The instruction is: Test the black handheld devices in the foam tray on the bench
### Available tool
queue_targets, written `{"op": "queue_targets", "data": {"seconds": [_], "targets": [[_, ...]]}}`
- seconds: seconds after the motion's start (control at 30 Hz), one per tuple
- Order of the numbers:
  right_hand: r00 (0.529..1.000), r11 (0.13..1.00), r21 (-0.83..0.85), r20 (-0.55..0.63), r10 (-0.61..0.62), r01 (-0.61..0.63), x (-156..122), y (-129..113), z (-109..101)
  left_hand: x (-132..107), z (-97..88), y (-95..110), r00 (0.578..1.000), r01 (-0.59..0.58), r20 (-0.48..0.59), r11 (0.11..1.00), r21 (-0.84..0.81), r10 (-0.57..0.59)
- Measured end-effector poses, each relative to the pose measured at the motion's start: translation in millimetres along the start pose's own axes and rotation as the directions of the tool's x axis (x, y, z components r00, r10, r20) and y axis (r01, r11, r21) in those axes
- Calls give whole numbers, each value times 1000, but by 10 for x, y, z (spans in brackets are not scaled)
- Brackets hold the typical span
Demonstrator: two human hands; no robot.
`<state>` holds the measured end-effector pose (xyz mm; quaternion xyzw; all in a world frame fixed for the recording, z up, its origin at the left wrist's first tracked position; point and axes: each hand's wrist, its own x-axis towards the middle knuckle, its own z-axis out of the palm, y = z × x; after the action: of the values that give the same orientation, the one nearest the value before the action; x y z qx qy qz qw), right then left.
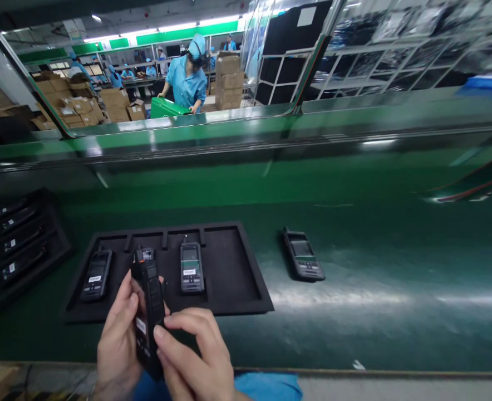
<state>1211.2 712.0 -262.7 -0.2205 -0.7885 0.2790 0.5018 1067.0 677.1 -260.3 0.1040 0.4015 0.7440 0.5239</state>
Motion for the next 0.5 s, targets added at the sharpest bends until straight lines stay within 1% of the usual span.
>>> {"op": "queue_targets", "data": {"seconds": [0.07,0.1,0.13,0.17,0.2,0.23,0.27,0.3,0.33,0.37,0.4,0.43,0.5], "targets": [[998,999,4,-38,-39,39,-21,45,39,11,-8,-9,1000,0,-10,1000,-8,0],[997,999,44,-69,-27,30,-34,73,64,15,-8,-13,1000,-7,-17,1000,-7,6],[994,993,116,-105,26,-14,-49,99,90,17,-5,-15,1000,-15,-22,1000,-1,15],[984,970,225,-123,126,-96,-62,121,114,18,0,-17,999,-25,-29,1000,4,25],[963,908,363,-83,255,-209,-73,135,136,16,5,-19,999,-32,-32,999,10,32],[925,796,503,14,380,-335,-80,140,153,13,12,-20,999,-35,-27,999,13,36],[874,649,618,138,467,-444,-80,136,166,9,19,-21,999,-38,-24,999,13,39],[822,497,689,267,503,-528,-73,127,174,6,27,-21,999,-42,-24,999,11,42],[782,370,722,380,495,-585,-60,113,177,5,33,-20,998,-51,-29,999,9,51],[753,279,733,459,472,-621,-42,99,177,7,38,-17,997,-68,-34,998,8,68],[741,225,740,497,452,-634,-22,87,172,13,38,-14,996,-85,-30,996,12,85],[738,200,745,513,438,-636,-1,78,164,23,33,-8,994,-102,-25,995,18,103],[736,191,742,530,420,-643,33,75,143,47,2,12,992,-123,6,991,45,122]]}}
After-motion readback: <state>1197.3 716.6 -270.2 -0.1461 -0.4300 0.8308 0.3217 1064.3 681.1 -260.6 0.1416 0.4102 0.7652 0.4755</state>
